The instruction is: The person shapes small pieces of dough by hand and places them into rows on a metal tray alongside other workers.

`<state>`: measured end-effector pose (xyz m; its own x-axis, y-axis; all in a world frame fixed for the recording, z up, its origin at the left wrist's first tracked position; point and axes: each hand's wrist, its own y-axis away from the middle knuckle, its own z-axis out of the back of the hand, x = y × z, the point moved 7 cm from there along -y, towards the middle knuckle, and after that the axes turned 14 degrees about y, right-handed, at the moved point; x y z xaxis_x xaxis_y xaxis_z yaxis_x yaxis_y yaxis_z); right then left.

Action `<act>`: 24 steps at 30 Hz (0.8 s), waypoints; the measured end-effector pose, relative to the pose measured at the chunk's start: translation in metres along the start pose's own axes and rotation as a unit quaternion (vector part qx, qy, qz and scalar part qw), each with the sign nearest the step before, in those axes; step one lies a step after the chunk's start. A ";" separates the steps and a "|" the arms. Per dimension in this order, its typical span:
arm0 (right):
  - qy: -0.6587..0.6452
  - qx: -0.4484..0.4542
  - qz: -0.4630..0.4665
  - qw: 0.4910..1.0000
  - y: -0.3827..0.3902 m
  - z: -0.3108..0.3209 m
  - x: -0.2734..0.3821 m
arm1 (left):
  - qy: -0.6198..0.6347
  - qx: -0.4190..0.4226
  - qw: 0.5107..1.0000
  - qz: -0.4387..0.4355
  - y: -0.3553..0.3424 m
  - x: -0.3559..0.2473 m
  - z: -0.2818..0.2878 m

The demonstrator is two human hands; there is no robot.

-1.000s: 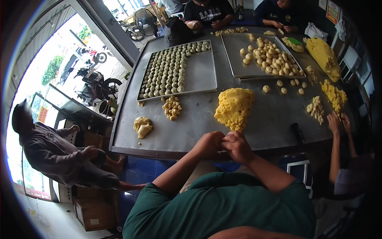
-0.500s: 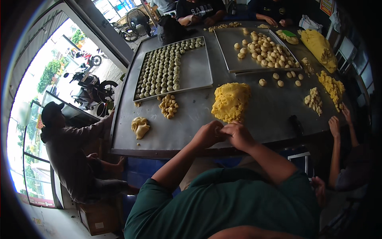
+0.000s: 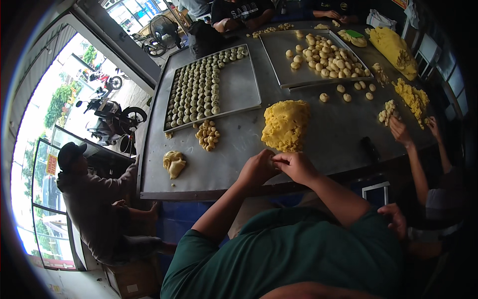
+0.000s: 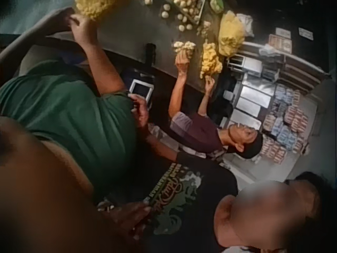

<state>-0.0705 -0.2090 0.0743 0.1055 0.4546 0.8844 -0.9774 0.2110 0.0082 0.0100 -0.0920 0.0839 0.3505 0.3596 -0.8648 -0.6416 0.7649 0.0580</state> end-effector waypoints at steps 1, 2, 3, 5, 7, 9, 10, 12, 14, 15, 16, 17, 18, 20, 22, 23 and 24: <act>-0.004 -0.004 -0.006 1.000 0.004 0.002 -0.003 | -0.002 0.008 1.000 0.001 -0.001 0.003 -0.004; 0.149 -0.050 0.103 0.982 0.008 0.010 0.010 | -0.011 0.031 0.999 -0.020 -0.006 0.004 -0.010; 0.298 -0.094 0.205 0.927 0.014 0.013 0.022 | -0.021 0.056 0.997 -0.042 -0.010 0.002 -0.016; 0.349 -0.083 0.181 0.916 0.012 0.010 0.007 | -0.066 0.093 0.987 -0.114 -0.010 -0.019 -0.022; 0.320 -0.094 0.189 0.923 0.000 -0.002 0.004 | -0.025 0.039 0.990 -0.131 -0.006 -0.005 -0.020; 0.161 -0.074 0.098 0.979 -0.008 -0.002 0.000 | -0.005 -0.010 0.996 -0.088 -0.006 0.009 -0.017; 0.160 -0.097 0.081 0.979 -0.005 0.008 0.001 | -0.059 -0.006 0.993 -0.106 -0.003 0.001 -0.016; 0.146 -0.081 0.032 0.985 -0.003 0.014 -0.003 | 0.013 0.001 0.996 -0.093 0.000 0.003 -0.014; 0.175 -0.059 0.016 0.983 -0.006 0.014 -0.014 | -0.080 0.036 0.986 -0.140 0.000 -0.008 -0.018; 0.117 -0.043 0.051 0.991 -0.008 0.011 -0.015 | -0.078 0.040 0.986 -0.143 0.002 -0.003 -0.020; 0.058 -0.028 0.089 0.994 -0.009 0.008 -0.007 | 0.041 0.027 0.995 -0.087 0.001 0.009 -0.015; 0.060 -0.031 0.089 0.994 -0.011 0.003 -0.003 | 0.160 0.014 0.987 -0.029 0.000 0.020 -0.011; -0.181 -0.048 -0.036 0.982 -0.013 -0.003 -0.015 | 0.161 0.016 0.986 -0.031 0.000 0.022 -0.011; -0.409 -0.058 -0.164 0.896 -0.011 -0.022 -0.026 | 0.325 -0.077 0.937 -0.097 0.004 0.007 0.004; -0.366 0.135 -0.227 0.892 -0.006 -0.060 -0.016 | 0.322 -0.091 0.934 -0.124 0.002 0.009 0.008; -0.401 0.095 -0.208 0.887 -0.008 -0.069 -0.008 | 0.318 -0.110 0.929 -0.152 0.004 0.012 0.010; -0.398 0.117 -0.218 0.884 -0.008 -0.079 -0.009 | 0.312 -0.131 0.924 -0.179 0.005 0.016 0.014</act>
<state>-0.0493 -0.1460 0.0294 0.4104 -0.3972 0.8208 -0.8965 -0.0111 0.4429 0.0218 -0.0745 0.0775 0.1630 -0.3324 -0.9290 -0.7330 0.5894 -0.3395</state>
